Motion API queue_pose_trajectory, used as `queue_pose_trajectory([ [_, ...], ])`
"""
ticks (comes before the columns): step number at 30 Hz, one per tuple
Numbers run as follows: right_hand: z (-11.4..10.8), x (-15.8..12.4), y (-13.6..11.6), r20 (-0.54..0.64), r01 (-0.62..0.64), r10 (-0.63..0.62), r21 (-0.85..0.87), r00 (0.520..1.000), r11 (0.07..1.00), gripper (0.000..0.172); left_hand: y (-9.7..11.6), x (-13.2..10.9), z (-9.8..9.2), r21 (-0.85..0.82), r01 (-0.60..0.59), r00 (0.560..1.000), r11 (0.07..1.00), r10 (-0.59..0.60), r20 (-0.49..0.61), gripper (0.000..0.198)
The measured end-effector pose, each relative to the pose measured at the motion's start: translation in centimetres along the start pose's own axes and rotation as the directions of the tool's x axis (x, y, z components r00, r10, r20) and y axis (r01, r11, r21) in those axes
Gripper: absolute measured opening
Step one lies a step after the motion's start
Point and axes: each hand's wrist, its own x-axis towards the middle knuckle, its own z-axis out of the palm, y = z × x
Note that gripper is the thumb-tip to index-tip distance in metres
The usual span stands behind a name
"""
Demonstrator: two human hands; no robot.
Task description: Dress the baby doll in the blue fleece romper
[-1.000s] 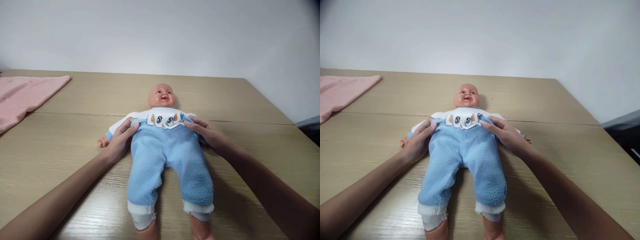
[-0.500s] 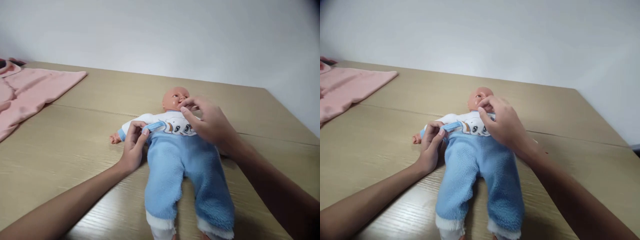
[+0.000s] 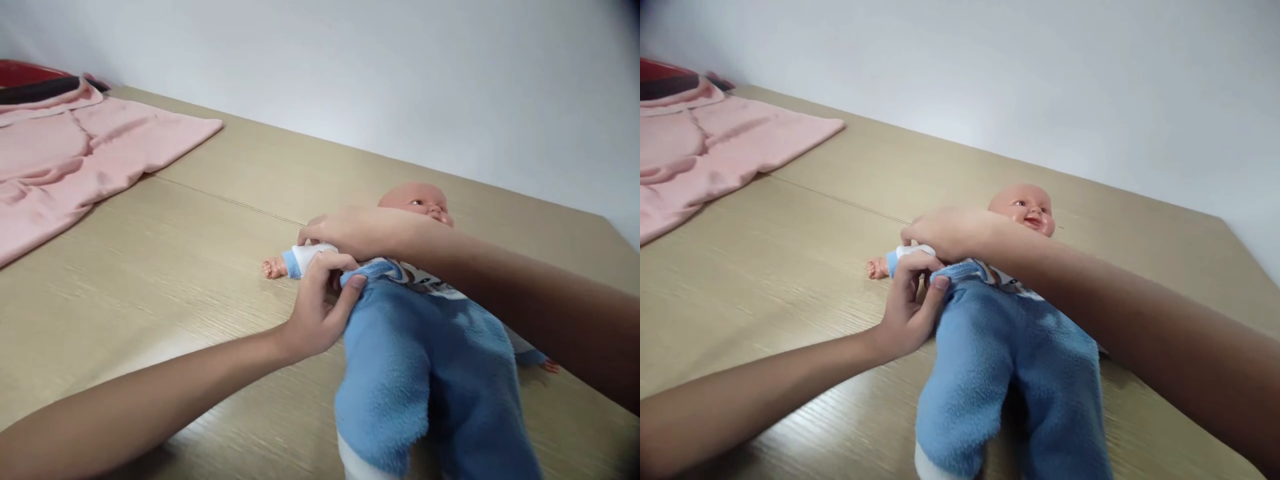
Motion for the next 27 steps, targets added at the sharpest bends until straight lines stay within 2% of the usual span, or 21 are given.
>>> queue_pose_trajectory([
  [2,0.5,0.8,-0.5,0.031,0.008,-0.006,-0.073,1.0,0.997,0.025,0.0,0.0,-0.1,0.016,-0.029,1.0,0.999,0.029,0.012,0.005],
  [4,0.8,0.8,-0.7,0.014,0.035,-0.034,-0.112,0.999,0.993,0.018,0.0,0.0,-0.2,0.042,-0.063,0.998,0.997,0.062,0.024,0.005],
  [6,0.7,-0.1,-0.5,-0.067,0.057,-0.063,-0.096,0.996,0.994,0.018,0.0,0.0,-0.3,0.055,-0.111,0.993,0.992,0.11,0.033,0.006],
  [8,0.5,-1.7,-0.2,-0.199,0.069,-0.073,-0.026,0.977,0.997,0.021,0.0,0.0,-0.4,0.045,-0.174,0.984,0.984,0.172,0.046,0.007],
  [12,0.7,-5.6,0.7,-0.437,0.139,-0.04,0.199,0.899,0.97,0.034,0.0,0.0,-0.7,-0.024,-0.25,0.959,0.968,0.251,0.133,0.008],
  [16,2.5,-8.7,1.6,-0.578,0.128,0.099,0.34,0.81,0.932,0.036,0.0,-0.3,-1.0,-0.034,-0.315,0.924,0.948,0.315,0.217,0.014],
  [19,3.9,-9.8,2.0,-0.622,0.152,0.106,0.348,0.776,0.925,0.037,0.1,-0.5,-0.6,-0.052,-0.255,0.962,0.966,0.259,0.086,0.007],
  [22,4.6,-10.2,2.2,-0.632,0.23,-0.014,0.261,0.775,0.937,0.037,0.0,-0.5,0.0,-0.103,-0.177,0.983,0.979,0.171,-0.062,0.014],
  [25,4.7,-10.2,2.1,-0.616,0.275,-0.093,0.207,0.783,0.939,0.032,0.0,-0.1,0.1,-0.114,-0.198,0.979,0.974,0.192,-0.065,0.016],
  [27,4.6,-10.0,1.9,-0.588,0.25,-0.077,0.218,0.805,0.943,0.03,0.1,0.3,-0.3,-0.122,-0.246,0.969,0.961,0.245,-0.028,0.016],
])
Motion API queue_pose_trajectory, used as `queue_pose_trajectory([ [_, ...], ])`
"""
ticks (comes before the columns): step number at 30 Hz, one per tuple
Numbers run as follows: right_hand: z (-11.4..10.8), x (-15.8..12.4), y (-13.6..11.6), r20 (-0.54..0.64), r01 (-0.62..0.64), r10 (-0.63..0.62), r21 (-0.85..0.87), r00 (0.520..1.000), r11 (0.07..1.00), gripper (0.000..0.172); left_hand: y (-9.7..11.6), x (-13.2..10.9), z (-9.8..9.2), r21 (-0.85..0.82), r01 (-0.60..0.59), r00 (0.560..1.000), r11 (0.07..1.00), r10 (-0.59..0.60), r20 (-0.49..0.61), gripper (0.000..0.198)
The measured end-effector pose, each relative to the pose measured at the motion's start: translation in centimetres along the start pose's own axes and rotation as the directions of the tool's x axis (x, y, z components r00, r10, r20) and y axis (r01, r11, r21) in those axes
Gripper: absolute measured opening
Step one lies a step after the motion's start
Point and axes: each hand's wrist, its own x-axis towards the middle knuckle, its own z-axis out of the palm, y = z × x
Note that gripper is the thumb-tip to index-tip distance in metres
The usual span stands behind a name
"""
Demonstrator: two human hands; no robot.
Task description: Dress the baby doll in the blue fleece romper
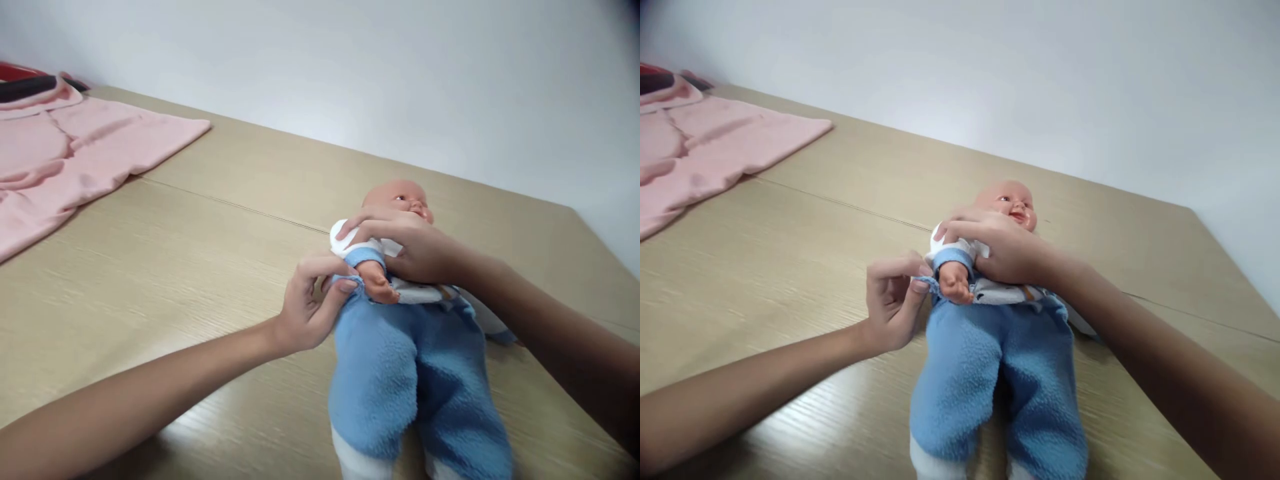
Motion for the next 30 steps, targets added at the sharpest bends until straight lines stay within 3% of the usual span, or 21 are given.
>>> queue_pose_trajectory([
  [3,0.2,0.4,-0.1,0.075,-0.094,0.095,-0.021,0.993,0.995,0.037,0.3,0.8,-0.8,0.003,-0.094,0.982,0.996,0.092,0.165,0.01],
  [5,0.3,0.8,-0.1,0.124,-0.137,0.137,-0.011,0.983,0.991,0.04,0.5,1.3,-1.1,0.047,-0.116,0.973,0.992,0.104,0.205,0.006],
  [6,0.3,1.0,-0.1,0.146,-0.147,0.144,0.008,0.979,0.989,0.038,0.5,1.6,-1.1,0.082,-0.067,0.986,0.994,0.054,0.159,0.006],
  [8,0.1,1.4,-0.3,0.185,-0.177,0.162,0.068,0.969,0.982,0.029,0.2,2.2,-1.0,0.095,0.185,0.982,0.978,-0.187,0.014,0.006],
  [9,-0.2,1.5,-0.5,0.196,-0.196,0.173,0.108,0.965,0.975,0.026,-0.1,2.5,-0.9,0.06,0.344,0.939,0.937,-0.342,-0.037,0.008],
  [11,-0.8,1.7,-1.1,0.23,-0.258,0.212,0.189,0.95,0.948,0.027,-0.8,3.0,-0.7,-0.027,0.582,0.812,0.812,-0.583,-0.037,0.017],
  [14,-1.8,1.7,-2.4,0.308,-0.449,0.357,0.318,0.882,0.835,0.031,-1.6,3.4,-0.5,-0.107,0.741,0.668,0.663,-0.744,0.006,0.028],
  [16,-2.1,1.6,-3.4,0.363,-0.613,0.495,0.414,0.789,0.673,0.036,-1.8,3.4,-0.5,-0.18,0.808,0.579,0.561,-0.813,0.063,0.032],
  [18,-1.8,1.6,-4.1,0.356,-0.709,0.617,0.436,0.701,0.554,0.039,-2.0,3.4,-0.7,-0.251,0.83,0.538,0.498,-0.834,0.12,0.032],
  [20,-1.0,1.8,-4.3,0.218,-0.77,0.745,0.292,0.631,0.567,0.036,-2.2,3.6,-0.9,-0.267,0.833,0.532,0.485,-0.834,0.144,0.031],
  [22,0.0,2.0,-3.9,0.037,-0.805,0.805,0.092,0.592,0.587,0.033,-2.6,4.0,-1.2,-0.254,0.862,0.484,0.438,-0.86,0.162,0.029],
  [25,1.3,2.3,-2.7,-0.012,-0.811,0.811,0.037,0.584,0.584,0.029,-3.8,4.5,-1.4,-0.263,0.912,0.369,0.314,-0.909,0.194,0.031],
  [30,1.8,2.3,-1.1,0.01,-0.818,0.819,0.058,0.574,0.572,0.031,-6.7,5.0,-0.7,-0.293,0.937,0.268,0.19,-0.928,0.257,0.036],
])
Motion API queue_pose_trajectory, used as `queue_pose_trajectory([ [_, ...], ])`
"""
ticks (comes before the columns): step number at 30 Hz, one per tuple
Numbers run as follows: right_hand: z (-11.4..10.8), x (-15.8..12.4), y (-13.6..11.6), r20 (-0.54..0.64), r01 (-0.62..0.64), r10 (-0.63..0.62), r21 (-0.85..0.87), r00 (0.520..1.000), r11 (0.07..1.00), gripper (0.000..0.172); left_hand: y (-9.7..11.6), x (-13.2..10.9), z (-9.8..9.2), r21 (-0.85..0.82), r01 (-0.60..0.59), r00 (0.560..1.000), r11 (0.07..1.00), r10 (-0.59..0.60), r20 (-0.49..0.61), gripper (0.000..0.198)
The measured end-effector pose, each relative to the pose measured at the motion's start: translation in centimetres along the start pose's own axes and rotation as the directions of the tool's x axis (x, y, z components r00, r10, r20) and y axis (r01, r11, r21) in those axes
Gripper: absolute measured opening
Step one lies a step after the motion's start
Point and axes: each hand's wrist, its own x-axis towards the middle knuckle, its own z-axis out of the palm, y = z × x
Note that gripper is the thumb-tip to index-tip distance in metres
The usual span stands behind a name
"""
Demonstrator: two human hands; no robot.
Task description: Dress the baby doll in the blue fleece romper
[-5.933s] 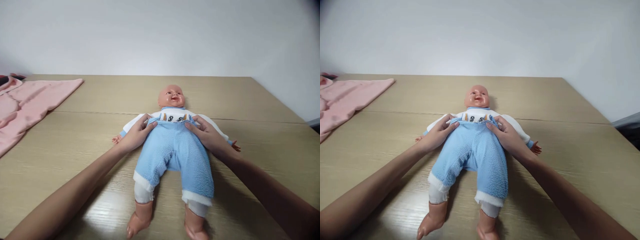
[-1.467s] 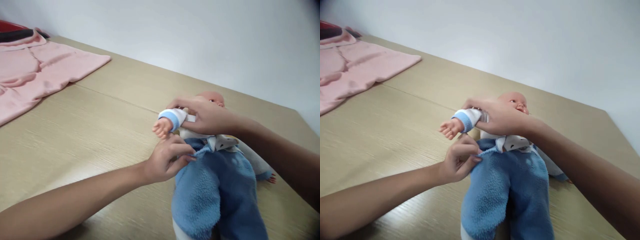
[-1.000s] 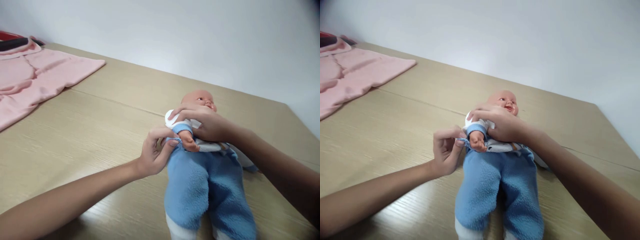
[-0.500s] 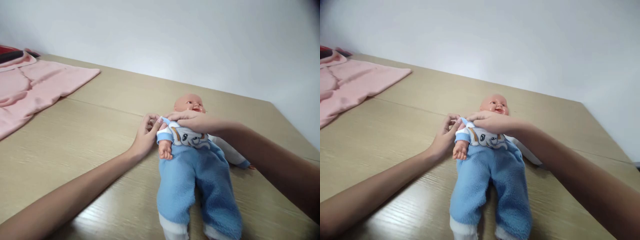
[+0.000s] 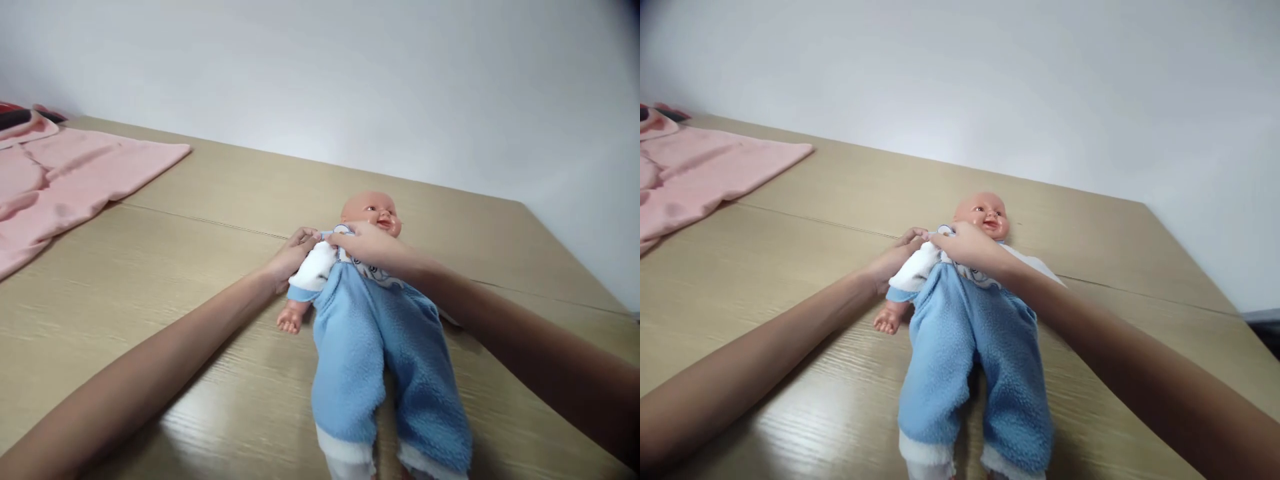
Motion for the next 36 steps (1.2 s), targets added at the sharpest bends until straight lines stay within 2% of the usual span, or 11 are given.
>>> queue_pose_trajectory([
  [4,-0.2,-0.3,-0.3,-0.006,0.017,-0.017,-0.047,1.0,0.999,0.038,0.2,1.9,0.4,0.017,0.145,0.979,0.989,-0.146,0.145,0.031],
  [7,-0.4,-0.9,-0.9,-0.023,0.033,-0.035,-0.109,0.999,0.994,0.036,0.7,2.1,0.6,0.059,0.165,0.96,0.985,-0.174,0.22,0.03],
  [12,-0.7,-1.9,-0.6,-0.111,0.009,-0.038,-0.254,0.993,0.967,0.035,1.5,0.6,-0.1,0.122,0.054,0.98,0.991,-0.076,0.182,0.031],
  [16,-0.8,-2.6,0.3,-0.155,0.016,-0.089,-0.422,0.984,0.907,0.033,3.7,-1.0,-0.5,0.288,0.014,0.991,0.957,-0.052,0.126,0.04],
  [18,-0.8,-2.7,0.3,-0.158,0.023,-0.106,-0.455,0.982,0.89,0.033,4.9,-1.8,-0.6,0.477,-0.005,0.988,0.879,-0.07,0.138,0.052],
  [21,-0.9,-2.0,-0.3,-0.104,0.045,-0.107,-0.477,0.989,0.878,0.034,5.9,-2.7,-0.5,0.707,-0.085,0.977,0.702,-0.081,0.198,0.066],
  [23,-1.0,-1.0,-1.0,-0.05,0.068,-0.107,-0.498,0.993,0.865,0.035,5.9,-3.4,-0.2,0.782,-0.16,0.976,0.602,-0.021,0.216,0.059],
  [25,-1.3,0.0,-1.6,-0.017,0.075,-0.099,-0.526,0.995,0.847,0.029,5.8,-4.3,0.2,0.844,-0.242,0.969,0.479,0.081,0.232,0.047],
  [28,-1.5,0.9,-2.1,-0.037,0.021,-0.054,-0.594,0.998,0.804,0.02,6.0,-5.9,0.7,0.894,-0.306,0.951,0.328,0.153,0.27,0.027],
  [32,-1.3,0.8,-2.2,-0.099,-0.061,-0.006,-0.656,0.995,0.752,0.022,7.3,-7.3,0.6,0.923,-0.247,0.969,0.296,0.067,0.238,0.027],
  [36,-1.8,0.0,-1.7,-0.107,-0.055,-0.019,-0.641,0.994,0.766,0.022,7.9,-6.6,-0.2,0.949,-0.111,0.989,0.295,-0.056,0.134,0.029],
])
